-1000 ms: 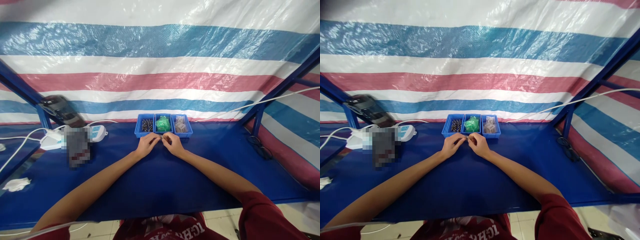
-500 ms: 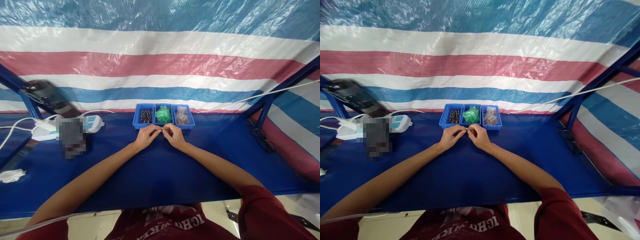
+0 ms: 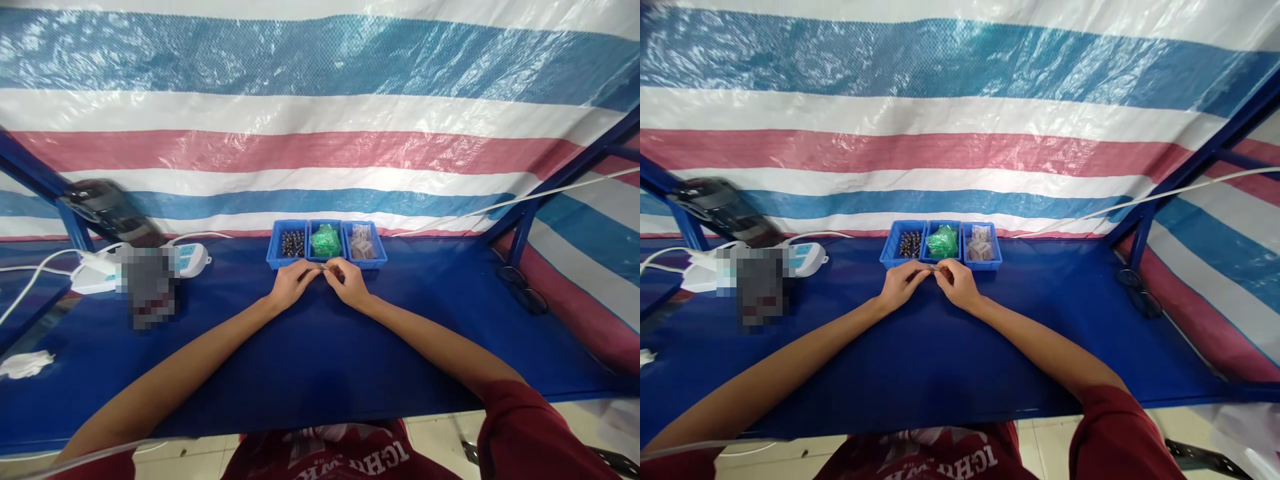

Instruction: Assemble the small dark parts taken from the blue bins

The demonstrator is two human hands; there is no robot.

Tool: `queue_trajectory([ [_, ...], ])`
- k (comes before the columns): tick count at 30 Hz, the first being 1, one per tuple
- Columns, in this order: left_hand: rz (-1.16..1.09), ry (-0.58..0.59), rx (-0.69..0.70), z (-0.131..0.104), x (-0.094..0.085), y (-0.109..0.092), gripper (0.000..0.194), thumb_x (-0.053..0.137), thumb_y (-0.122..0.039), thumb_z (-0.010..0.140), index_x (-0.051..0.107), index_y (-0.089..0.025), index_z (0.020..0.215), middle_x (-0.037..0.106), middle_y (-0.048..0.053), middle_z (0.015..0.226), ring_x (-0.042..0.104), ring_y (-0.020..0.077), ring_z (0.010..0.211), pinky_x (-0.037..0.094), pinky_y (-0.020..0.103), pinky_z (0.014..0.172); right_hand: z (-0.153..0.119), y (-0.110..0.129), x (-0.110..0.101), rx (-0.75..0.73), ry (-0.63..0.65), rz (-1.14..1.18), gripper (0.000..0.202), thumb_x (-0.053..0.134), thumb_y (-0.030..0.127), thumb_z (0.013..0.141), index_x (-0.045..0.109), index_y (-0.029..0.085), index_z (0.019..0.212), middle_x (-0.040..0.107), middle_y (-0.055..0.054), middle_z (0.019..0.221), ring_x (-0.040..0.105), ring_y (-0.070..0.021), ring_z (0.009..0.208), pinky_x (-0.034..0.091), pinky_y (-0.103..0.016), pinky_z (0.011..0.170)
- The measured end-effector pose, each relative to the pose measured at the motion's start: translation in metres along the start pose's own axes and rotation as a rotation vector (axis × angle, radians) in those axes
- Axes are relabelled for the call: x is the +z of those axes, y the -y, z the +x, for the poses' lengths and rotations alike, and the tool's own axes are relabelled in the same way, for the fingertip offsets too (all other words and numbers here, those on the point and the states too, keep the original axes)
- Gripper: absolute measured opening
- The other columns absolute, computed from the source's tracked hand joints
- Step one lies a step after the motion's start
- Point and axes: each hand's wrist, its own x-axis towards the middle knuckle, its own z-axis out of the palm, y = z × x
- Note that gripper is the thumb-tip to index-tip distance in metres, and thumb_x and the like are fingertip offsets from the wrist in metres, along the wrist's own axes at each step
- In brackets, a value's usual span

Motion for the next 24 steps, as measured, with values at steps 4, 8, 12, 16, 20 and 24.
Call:
queue_trajectory([
  [4, -0.003, -0.001, -0.015, 0.0001, 0.0013, 0.0004, 0.019, 0.052, -0.028, 0.090, 0.065, -0.017, 0.094, 0.069, 0.005, 0.086, 0.064, 0.0139, 0.077, 0.050, 0.025, 0.072, 0.0000, 0.0012, -0.0023, 0.004, 0.000, 0.003, 0.014, 0.049, 0.030, 0.087, 0.055, 0.018, 0.090, 0.054, -0.002, 0.071, 0.050, -0.0134, 0.060, 0.042, -0.026, 0.057],
  [8, -0.001, 0.009, -0.039, -0.0007, 0.0027, 0.0018, 0.022, 0.050, -0.032, 0.091, 0.066, -0.017, 0.095, 0.069, 0.005, 0.088, 0.064, 0.0144, 0.077, 0.050, 0.025, 0.070, -0.0003, 0.0014, -0.0033, 0.024, 0.011, -0.002, 0.015, 0.048, 0.031, 0.088, 0.055, 0.019, 0.091, 0.054, -0.002, 0.071, 0.050, -0.0135, 0.061, 0.042, -0.026, 0.058],
  [12, 0.007, 0.005, -0.033, -0.0016, 0.0025, 0.0019, 0.022, 0.049, -0.032, 0.091, 0.066, -0.017, 0.093, 0.069, 0.005, 0.087, 0.064, 0.0145, 0.078, 0.050, 0.025, 0.070, -0.0005, 0.0014, -0.0022, 0.015, 0.004, -0.004, 0.016, 0.048, 0.033, 0.088, 0.055, 0.018, 0.090, 0.054, -0.002, 0.071, 0.049, -0.0131, 0.060, 0.042, -0.026, 0.057],
  [16, 0.016, -0.001, -0.030, -0.0010, 0.0016, 0.0009, 0.021, 0.050, -0.031, 0.091, 0.065, -0.017, 0.093, 0.069, 0.004, 0.085, 0.064, 0.0140, 0.075, 0.049, 0.024, 0.069, 0.0000, 0.0019, -0.0016, 0.003, -0.002, -0.004, 0.018, 0.048, 0.034, 0.089, 0.056, 0.018, 0.090, 0.054, -0.002, 0.070, 0.049, -0.0134, 0.059, 0.042, -0.026, 0.057],
  [20, 0.006, -0.003, -0.041, -0.0008, 0.0023, -0.0001, 0.021, 0.050, -0.031, 0.090, 0.066, -0.016, 0.091, 0.069, 0.004, 0.082, 0.064, 0.0135, 0.073, 0.049, 0.024, 0.069, -0.0004, 0.0018, -0.0028, 0.003, 0.004, -0.008, 0.018, 0.048, 0.034, 0.089, 0.057, 0.018, 0.088, 0.056, -0.002, 0.072, 0.050, -0.0137, 0.060, 0.041, -0.026, 0.057],
  [24, 0.006, -0.004, -0.059, -0.0020, 0.0048, 0.0013, 0.021, 0.051, -0.031, 0.090, 0.065, -0.016, 0.092, 0.069, 0.003, 0.082, 0.064, 0.0133, 0.073, 0.048, 0.024, 0.069, -0.0014, 0.0002, -0.0027, 0.003, -0.008, -0.018, 0.018, 0.048, 0.033, 0.089, 0.058, 0.018, 0.087, 0.057, -0.003, 0.074, 0.051, -0.0144, 0.062, 0.041, -0.027, 0.058],
])
